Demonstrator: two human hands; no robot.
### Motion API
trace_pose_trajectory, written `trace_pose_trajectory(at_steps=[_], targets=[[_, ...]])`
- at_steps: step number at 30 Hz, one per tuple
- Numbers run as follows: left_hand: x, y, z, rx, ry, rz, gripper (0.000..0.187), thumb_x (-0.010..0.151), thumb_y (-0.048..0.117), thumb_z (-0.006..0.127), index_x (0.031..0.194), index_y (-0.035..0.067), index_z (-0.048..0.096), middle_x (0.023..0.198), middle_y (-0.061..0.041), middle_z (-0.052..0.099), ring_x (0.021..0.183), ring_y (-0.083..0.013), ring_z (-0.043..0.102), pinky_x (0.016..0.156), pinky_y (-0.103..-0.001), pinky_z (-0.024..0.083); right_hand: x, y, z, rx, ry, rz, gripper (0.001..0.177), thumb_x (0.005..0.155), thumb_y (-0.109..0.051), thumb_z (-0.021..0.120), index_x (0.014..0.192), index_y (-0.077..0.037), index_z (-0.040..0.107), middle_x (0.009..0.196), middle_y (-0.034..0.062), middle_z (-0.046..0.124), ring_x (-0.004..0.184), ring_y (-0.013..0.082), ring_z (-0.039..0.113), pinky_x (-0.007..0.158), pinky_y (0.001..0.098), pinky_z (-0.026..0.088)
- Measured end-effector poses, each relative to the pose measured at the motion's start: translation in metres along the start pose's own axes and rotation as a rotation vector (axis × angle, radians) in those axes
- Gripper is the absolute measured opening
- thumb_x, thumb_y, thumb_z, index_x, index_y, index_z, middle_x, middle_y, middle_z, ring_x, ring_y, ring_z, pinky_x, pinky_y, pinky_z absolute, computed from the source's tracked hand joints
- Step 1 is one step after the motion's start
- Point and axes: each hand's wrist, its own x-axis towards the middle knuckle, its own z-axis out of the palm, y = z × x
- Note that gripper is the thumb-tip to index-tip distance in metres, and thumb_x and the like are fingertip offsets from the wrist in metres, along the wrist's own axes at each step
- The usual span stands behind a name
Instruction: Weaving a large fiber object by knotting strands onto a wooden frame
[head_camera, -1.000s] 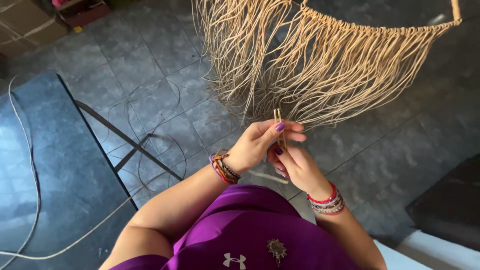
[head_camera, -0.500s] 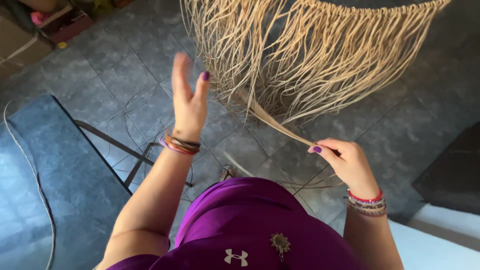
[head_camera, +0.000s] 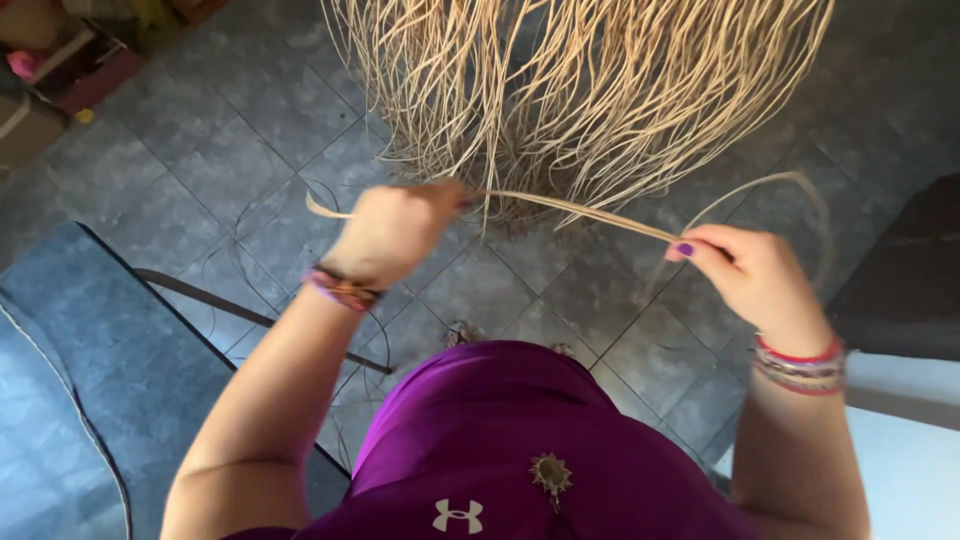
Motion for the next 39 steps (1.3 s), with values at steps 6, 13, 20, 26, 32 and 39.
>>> trace_pose_trajectory(at_steps=[6, 13, 20, 26, 32, 39], targets=[[0.001, -0.004, 0.006, 0.058, 0.337, 0.213, 0.032, 0.095, 0.021, 0.07, 0.127, 0.019, 0.07, 0.08, 0.002, 0.074, 0.071, -0.0211, 0.07, 0.066, -0.038, 0.05, 0.007, -0.02, 0.014, -0.166, 0.002, 0.051, 0.017, 0.099, -0.026, 0.065, 0.094, -0.023, 0.081, 0.056, 0.0005, 0.058, 0.05, 0.0124, 0.04, 0.054, 0.0313, 0.032], [0.027, 0.063, 0.025, -0.259, 0.021, 0.303, 0.06, 0.094, 0.026, 0.058, 0.147, 0.007, 0.036, 0.086, -0.018, 0.075, 0.072, -0.0413, 0.075, 0.061, -0.051, 0.06, 0.039, -0.063, 0.046, -0.043, -0.043, -0.275, 0.009, 0.092, -0.013, 0.069, 0.084, -0.009, 0.069, 0.073, 0.014, 0.069, 0.076, 0.0386, 0.069, 0.059, 0.046, 0.052], [-0.011, -0.056, 0.002, -0.092, 0.017, -0.09, 0.021, 0.103, 0.034, 0.049, 0.117, 0.024, 0.061, 0.078, -0.009, 0.072, 0.07, -0.0394, 0.072, 0.062, -0.048, 0.06, 0.032, 0.01, 0.01, -0.014, -0.001, 0.026, 0.014, 0.097, -0.011, 0.064, 0.096, -0.014, 0.078, 0.081, 0.0088, 0.079, 0.075, 0.0224, 0.073, 0.067, 0.0374, 0.055], [0.043, 0.032, -0.006, -0.274, 0.206, 0.337, 0.092, 0.084, 0.045, 0.077, 0.151, -0.004, 0.038, 0.136, -0.029, 0.06, 0.124, -0.0428, 0.062, 0.099, -0.05, 0.055, 0.08, -0.046, 0.044, -0.02, -0.093, -0.184, 0.008, 0.09, -0.019, 0.071, 0.093, -0.015, 0.078, 0.078, 0.0096, 0.076, 0.078, 0.0313, 0.073, 0.065, 0.0404, 0.057], [0.078, 0.007, 0.025, -0.203, 0.117, 0.234, 0.034, 0.098, 0.028, 0.049, 0.129, 0.016, 0.058, 0.081, -0.005, 0.07, 0.072, -0.0354, 0.074, 0.056, -0.042, 0.059, 0.129, -0.038, 0.018, 0.039, -0.131, -0.232, 0.01, 0.091, -0.009, 0.066, 0.095, -0.007, 0.075, 0.084, 0.0164, 0.076, 0.082, 0.0326, 0.074, 0.069, 0.0416, 0.057], [0.102, -0.044, -0.003, -0.136, -0.005, -0.099, 0.019, 0.097, 0.035, 0.054, 0.11, 0.024, 0.062, 0.095, -0.004, 0.066, 0.074, -0.0381, 0.073, 0.067, -0.048, 0.062, 0.207, -0.003, 0.0, -0.006, -0.148, -0.263, 0.013, 0.091, -0.013, 0.067, 0.098, -0.01, 0.079, 0.089, 0.0132, 0.079, 0.09, 0.0327, 0.074, 0.072, 0.0432, 0.058]])
